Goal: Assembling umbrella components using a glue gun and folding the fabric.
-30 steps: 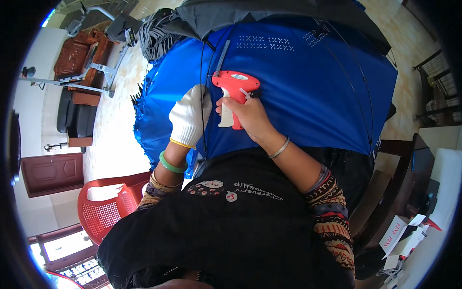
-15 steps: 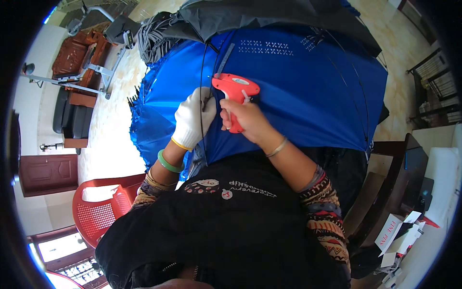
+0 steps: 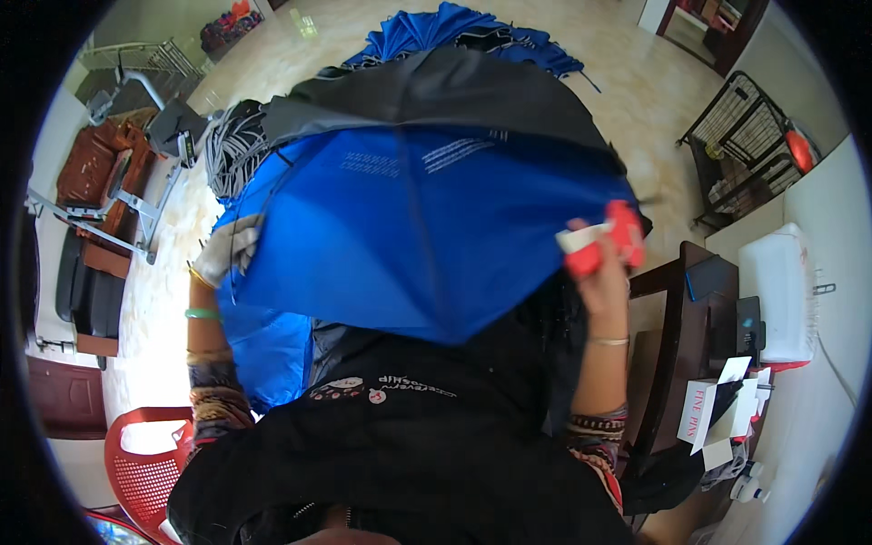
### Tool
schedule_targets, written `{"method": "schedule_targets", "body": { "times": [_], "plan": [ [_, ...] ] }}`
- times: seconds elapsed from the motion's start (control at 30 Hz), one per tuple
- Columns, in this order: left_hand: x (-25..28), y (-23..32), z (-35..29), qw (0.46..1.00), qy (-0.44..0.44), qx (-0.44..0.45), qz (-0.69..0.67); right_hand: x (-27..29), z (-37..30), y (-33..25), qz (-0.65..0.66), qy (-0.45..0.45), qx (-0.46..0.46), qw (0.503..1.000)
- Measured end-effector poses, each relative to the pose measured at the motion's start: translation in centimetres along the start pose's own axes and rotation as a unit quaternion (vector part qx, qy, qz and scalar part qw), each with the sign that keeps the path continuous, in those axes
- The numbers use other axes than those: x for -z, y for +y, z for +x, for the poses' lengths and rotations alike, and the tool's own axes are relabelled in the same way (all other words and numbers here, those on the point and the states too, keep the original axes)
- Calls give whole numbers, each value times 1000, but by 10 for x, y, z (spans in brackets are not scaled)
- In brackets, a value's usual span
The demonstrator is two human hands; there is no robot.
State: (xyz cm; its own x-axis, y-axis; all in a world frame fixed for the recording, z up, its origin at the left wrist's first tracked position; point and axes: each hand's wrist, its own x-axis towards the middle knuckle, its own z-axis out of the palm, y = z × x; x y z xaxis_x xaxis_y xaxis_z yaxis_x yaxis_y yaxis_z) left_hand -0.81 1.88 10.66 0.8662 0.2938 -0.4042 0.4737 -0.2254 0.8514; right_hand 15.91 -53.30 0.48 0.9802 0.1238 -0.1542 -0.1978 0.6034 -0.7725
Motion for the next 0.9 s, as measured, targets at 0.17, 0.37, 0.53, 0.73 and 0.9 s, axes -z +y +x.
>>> {"method": "schedule_targets", "body": {
  "times": [0.17,0.37,0.53,0.73,0.9],
  "plan": [
    [51,38,32,729,292,18,619,-81,-70,69,-146,-245,-174,943],
    [-119,196,64,679,162,-522,490,-121,-114,118,-209,-433,-75,873],
    [-199,234,96,716,-45,-447,534,-111,-111,112,-404,-489,-7,773],
    [-18,229,183,718,268,-431,476,-113,-113,104,-344,-444,-49,826],
    [18,143,164,664,595,-190,411,-107,-98,106,-321,-457,2,830]
  ]
}}
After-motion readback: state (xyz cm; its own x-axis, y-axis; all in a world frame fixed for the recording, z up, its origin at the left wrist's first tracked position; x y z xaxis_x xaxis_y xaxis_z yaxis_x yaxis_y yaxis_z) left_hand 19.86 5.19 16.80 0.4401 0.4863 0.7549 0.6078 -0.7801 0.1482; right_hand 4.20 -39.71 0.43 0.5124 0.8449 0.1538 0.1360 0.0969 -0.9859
